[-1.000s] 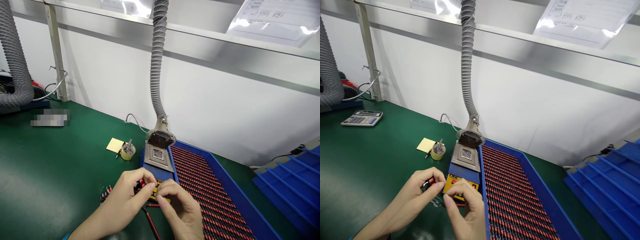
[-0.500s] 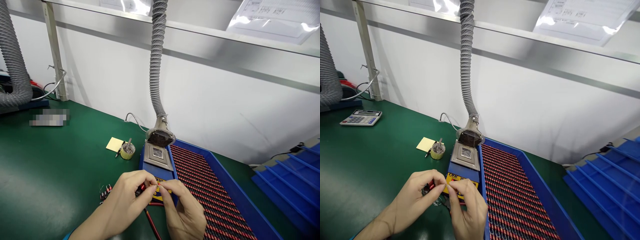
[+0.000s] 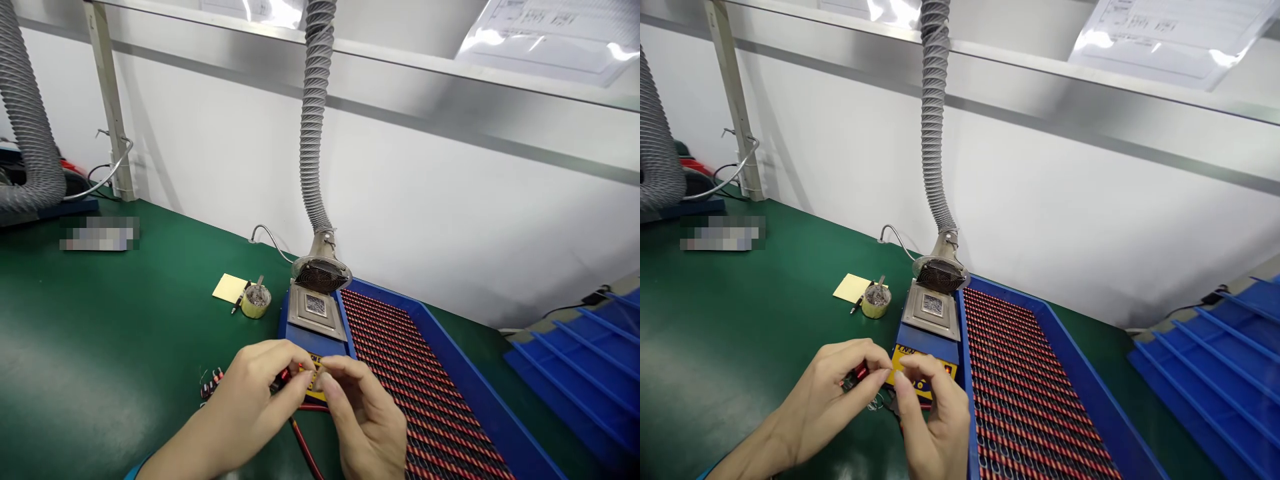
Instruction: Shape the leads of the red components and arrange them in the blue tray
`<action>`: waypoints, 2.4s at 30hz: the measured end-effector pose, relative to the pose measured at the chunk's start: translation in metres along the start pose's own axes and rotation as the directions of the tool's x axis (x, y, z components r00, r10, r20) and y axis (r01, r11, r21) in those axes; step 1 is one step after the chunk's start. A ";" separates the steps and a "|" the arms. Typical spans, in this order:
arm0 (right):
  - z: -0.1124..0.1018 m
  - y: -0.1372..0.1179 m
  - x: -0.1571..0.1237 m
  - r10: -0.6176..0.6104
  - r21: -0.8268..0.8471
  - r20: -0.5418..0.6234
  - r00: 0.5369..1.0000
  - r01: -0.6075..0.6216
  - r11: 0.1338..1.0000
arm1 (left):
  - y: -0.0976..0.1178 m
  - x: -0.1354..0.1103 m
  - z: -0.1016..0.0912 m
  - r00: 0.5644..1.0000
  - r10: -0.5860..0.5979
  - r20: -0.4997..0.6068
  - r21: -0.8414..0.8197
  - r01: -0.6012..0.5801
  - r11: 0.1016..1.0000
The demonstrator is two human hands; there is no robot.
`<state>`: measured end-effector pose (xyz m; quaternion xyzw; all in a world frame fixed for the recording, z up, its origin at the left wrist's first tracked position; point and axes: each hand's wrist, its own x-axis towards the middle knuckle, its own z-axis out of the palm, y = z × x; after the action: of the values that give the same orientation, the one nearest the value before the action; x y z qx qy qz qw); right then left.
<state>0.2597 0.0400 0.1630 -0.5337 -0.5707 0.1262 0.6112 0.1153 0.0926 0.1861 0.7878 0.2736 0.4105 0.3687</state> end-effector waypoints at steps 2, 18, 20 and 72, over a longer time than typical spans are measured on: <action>0.003 -0.001 -0.003 -0.029 -0.037 0.002 1.000 0.029 0.999 | 0.001 0.001 0.000 1.000 -0.016 0.001 -0.009 0.016 1.000; 0.014 -0.013 -0.006 -0.075 -0.071 -0.135 0.988 0.065 0.995 | 0.008 0.001 -0.003 0.979 -0.184 0.083 -0.282 0.200 0.938; 0.014 -0.012 -0.007 -0.084 -0.070 -0.143 0.986 0.074 0.995 | 0.007 0.001 -0.003 0.979 -0.185 0.083 -0.291 0.201 0.935; 0.003 -0.008 -0.001 -0.334 -0.046 -0.009 0.943 0.333 0.942 | 0.003 -0.004 0.000 0.989 0.142 -0.049 0.025 -0.141 0.990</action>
<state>0.2537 0.0377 0.1684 -0.4438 -0.6504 0.0039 0.6164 0.1140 0.0880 0.1864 0.7986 0.2306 0.4525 0.3230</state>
